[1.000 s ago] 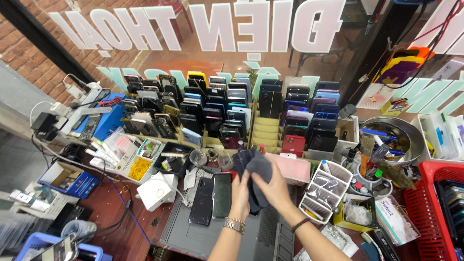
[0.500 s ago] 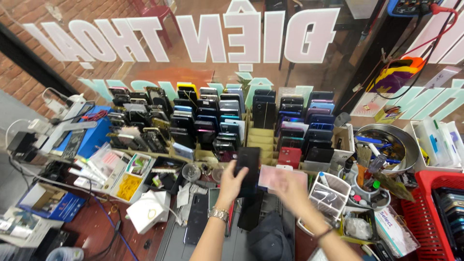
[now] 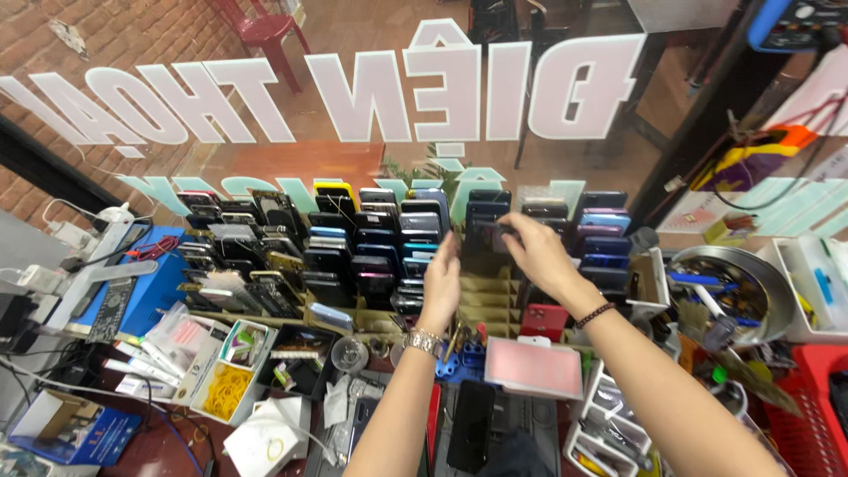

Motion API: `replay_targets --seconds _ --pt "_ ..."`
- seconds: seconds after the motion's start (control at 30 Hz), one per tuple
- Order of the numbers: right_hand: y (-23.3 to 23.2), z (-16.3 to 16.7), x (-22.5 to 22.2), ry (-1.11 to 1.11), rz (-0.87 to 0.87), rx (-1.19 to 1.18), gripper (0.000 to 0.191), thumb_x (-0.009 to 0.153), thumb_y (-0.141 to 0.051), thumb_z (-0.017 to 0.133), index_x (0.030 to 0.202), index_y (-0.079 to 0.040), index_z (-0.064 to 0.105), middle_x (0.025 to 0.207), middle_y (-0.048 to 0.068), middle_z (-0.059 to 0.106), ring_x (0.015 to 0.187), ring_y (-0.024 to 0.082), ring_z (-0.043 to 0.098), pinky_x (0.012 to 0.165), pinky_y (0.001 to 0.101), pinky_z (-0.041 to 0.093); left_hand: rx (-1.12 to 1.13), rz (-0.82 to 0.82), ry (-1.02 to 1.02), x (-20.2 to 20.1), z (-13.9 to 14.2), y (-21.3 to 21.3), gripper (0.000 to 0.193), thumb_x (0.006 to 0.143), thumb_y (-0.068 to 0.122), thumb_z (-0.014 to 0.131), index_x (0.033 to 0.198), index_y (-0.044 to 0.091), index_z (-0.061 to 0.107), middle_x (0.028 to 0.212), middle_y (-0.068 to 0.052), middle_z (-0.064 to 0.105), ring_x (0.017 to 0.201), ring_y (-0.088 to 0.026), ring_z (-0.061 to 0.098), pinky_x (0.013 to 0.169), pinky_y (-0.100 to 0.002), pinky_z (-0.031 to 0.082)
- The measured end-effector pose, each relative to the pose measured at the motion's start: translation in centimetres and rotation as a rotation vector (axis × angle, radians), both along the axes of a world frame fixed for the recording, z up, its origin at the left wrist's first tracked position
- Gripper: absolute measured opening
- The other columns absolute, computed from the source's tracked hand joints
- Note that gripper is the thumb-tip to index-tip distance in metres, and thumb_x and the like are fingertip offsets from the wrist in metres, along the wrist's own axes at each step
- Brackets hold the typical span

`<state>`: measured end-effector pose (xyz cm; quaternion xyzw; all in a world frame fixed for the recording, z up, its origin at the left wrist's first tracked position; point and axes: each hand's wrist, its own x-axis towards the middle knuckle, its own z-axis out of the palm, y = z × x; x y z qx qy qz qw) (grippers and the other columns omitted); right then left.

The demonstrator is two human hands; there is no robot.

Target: The person wipes mobile phones one at a time with a gray cloth at a cluttered workbench, then places each cleaned phone into a display rack. They pick up phones from the bench, rub their bodies and screens with the cloth, and slot them upright among rows of other phones.

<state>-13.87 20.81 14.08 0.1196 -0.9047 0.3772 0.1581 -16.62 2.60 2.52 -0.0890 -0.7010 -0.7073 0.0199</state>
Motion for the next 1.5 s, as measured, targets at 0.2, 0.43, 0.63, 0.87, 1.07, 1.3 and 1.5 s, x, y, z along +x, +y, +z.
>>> replay_targets --seconds 0.2,0.43,0.63,0.87,1.07,1.3,1.5 --pt "0.2 -2.7 -2.2 -0.082 -0.031 0.043 0.026 0.092 -0.008 0.065 0.117 -0.004 0.064 0.111 0.02 0.071 0.099 0.041 0.068 0.08 0.0453 0.056 -0.075 -0.057 -0.169 -0.8 -2.4 0.5 0.057 0.095 0.001 0.041 0.152 0.004 0.042 0.15 -0.017 0.055 0.135 -0.026 0.059 0.109 -0.033 0.046" --pt "0.7 -5.5 -3.8 -0.117 0.055 0.135 0.022 0.092 -0.009 0.064 0.113 -0.005 0.064 0.106 0.018 0.07 0.099 0.041 0.068 0.082 0.0467 0.055 -0.204 -0.051 -0.259 -1.3 -3.7 1.5 0.055 0.095 0.003 0.045 0.151 0.006 0.045 0.143 -0.017 0.062 0.131 -0.026 0.064 0.107 -0.033 0.048" --pt "-0.6 -5.6 -3.0 0.063 -0.051 0.378 0.037 0.086 -0.007 0.067 0.122 -0.007 0.063 0.11 0.012 0.06 0.105 0.034 0.063 0.077 0.045 0.056 -0.066 -0.08 -0.23 0.0 -4.5 1.2 0.059 0.096 0.001 0.044 0.154 0.002 0.035 0.15 -0.019 0.05 0.137 -0.027 0.055 0.11 -0.033 0.044" --pt "-2.0 -3.5 1.8 0.122 -0.151 0.168 0.031 0.087 -0.008 0.071 0.117 -0.009 0.065 0.109 0.009 0.06 0.103 0.03 0.061 0.079 0.0419 0.054 0.132 -0.068 -0.329 5.0 -4.7 -1.3 0.043 0.103 0.009 0.042 0.143 -0.002 0.053 0.139 -0.017 0.066 0.123 -0.022 0.068 0.1 -0.031 0.054" --pt "-3.7 -8.7 10.6 -0.072 -0.006 0.066 0.02 0.088 -0.011 0.07 0.107 -0.009 0.068 0.104 0.01 0.061 0.104 0.031 0.062 0.083 0.0402 0.053 0.026 0.031 -0.454 13.8 -8.1 -3.5 0.036 0.102 0.01 0.043 0.131 0.004 0.064 0.119 -0.013 0.076 0.103 -0.019 0.074 0.085 -0.032 0.058" --pt "-4.8 -15.2 18.6 -0.33 0.177 0.069 0.019 0.088 -0.019 0.068 0.106 -0.011 0.07 0.106 0.008 0.065 0.111 0.029 0.062 0.092 0.0384 0.051 -0.53 0.419 -0.326 21.2 -9.8 -6.5 0.026 0.097 0.02 0.06 0.114 0.008 0.075 0.108 -0.01 0.078 0.1 -0.027 0.074 0.09 -0.039 0.056" --pt "-4.6 -16.0 23.6 -0.545 0.383 0.33 0.058 0.079 -0.04 0.079 0.129 -0.019 0.058 0.13 0.011 0.057 0.126 0.034 0.051 0.106 0.0456 0.044 -0.952 0.643 -0.497 25.0 -9.5 -9.0 0.079 0.077 0.036 0.085 0.141 0.009 0.048 0.135 -0.012 0.052 0.125 -0.035 0.049 0.102 -0.05 0.043"
